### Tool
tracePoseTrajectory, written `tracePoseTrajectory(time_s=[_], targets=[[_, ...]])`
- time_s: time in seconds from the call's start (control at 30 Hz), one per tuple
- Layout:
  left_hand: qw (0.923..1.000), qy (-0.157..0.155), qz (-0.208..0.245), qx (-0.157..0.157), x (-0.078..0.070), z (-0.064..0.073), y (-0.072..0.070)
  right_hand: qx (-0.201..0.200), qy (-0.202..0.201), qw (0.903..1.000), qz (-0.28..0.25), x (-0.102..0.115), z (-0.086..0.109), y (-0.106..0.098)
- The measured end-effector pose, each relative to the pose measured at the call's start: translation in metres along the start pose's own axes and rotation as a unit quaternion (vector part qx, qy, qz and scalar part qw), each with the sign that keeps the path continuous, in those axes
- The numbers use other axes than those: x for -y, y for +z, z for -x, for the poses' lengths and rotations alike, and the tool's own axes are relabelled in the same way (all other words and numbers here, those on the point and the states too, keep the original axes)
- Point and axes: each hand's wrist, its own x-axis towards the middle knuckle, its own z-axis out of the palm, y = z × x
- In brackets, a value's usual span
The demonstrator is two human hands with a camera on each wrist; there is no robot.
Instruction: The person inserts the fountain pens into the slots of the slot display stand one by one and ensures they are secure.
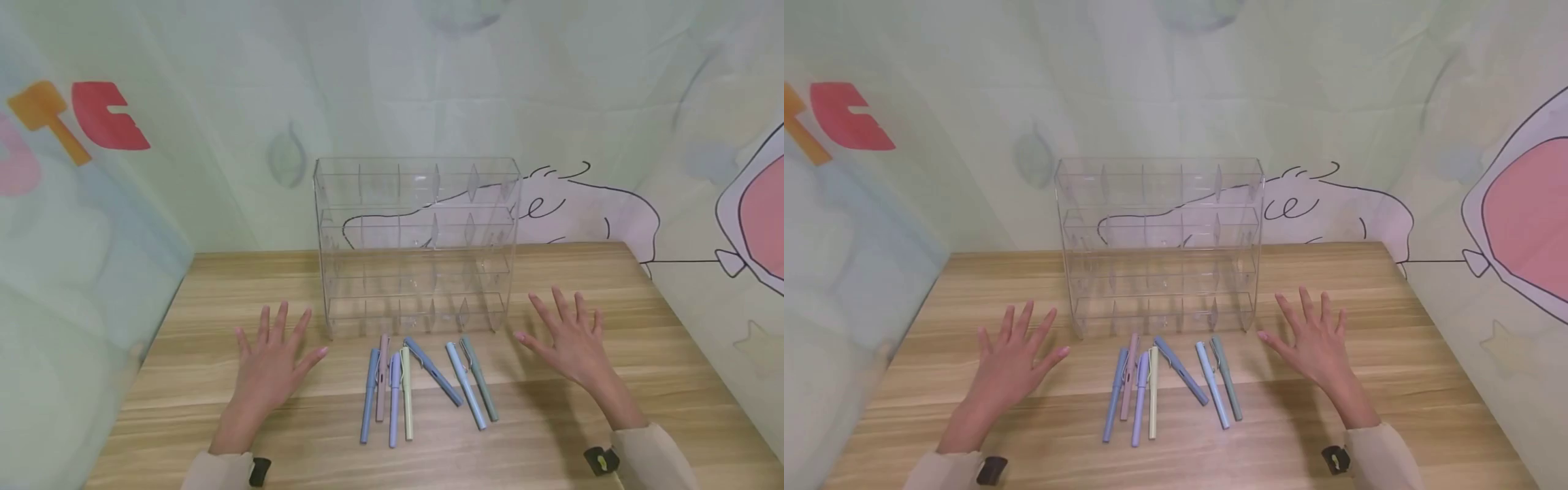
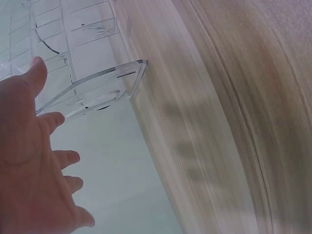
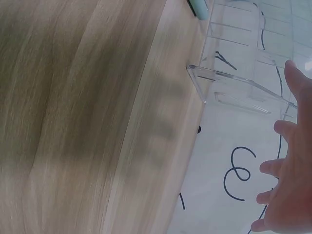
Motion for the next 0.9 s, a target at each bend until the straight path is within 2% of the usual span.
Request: tracePoseTrajectory(time_s=[0.3,0.37,0.47,0.6,0.77,0.83,0.9], targets=[[0.9998,0.012,0.017,0.0,0.001,-0.007,-0.001,0.0,-0.008,0.9996,-0.025,-0.001,-0.001,0.0],[0.9993,0.017,0.034,-0.003,0.002,-0.01,0.0,0.0,-0.012,0.9993,-0.037,-0.001,-0.001,0.0],[0.996,0.021,0.086,-0.013,0.003,-0.015,0.004,0.001,-0.019,0.9983,-0.056,-0.001,0.0,0.0],[0.9851,0.032,0.166,-0.028,0.006,-0.025,0.008,0.004,-0.027,0.996,-0.085,-0.002,0.0,0.0],[0.9717,0.034,0.23,-0.042,0.006,-0.037,0.008,-0.003,-0.046,0.9915,-0.121,-0.002,-0.002,0.002],[0.9634,0.026,0.263,-0.047,0.006,-0.041,0.007,-0.007,-0.056,0.989,-0.137,-0.003,-0.002,0.003],[0.9518,0.017,0.302,-0.048,0.005,-0.045,0.006,-0.012,-0.067,0.9862,-0.151,-0.003,-0.003,0.004]])
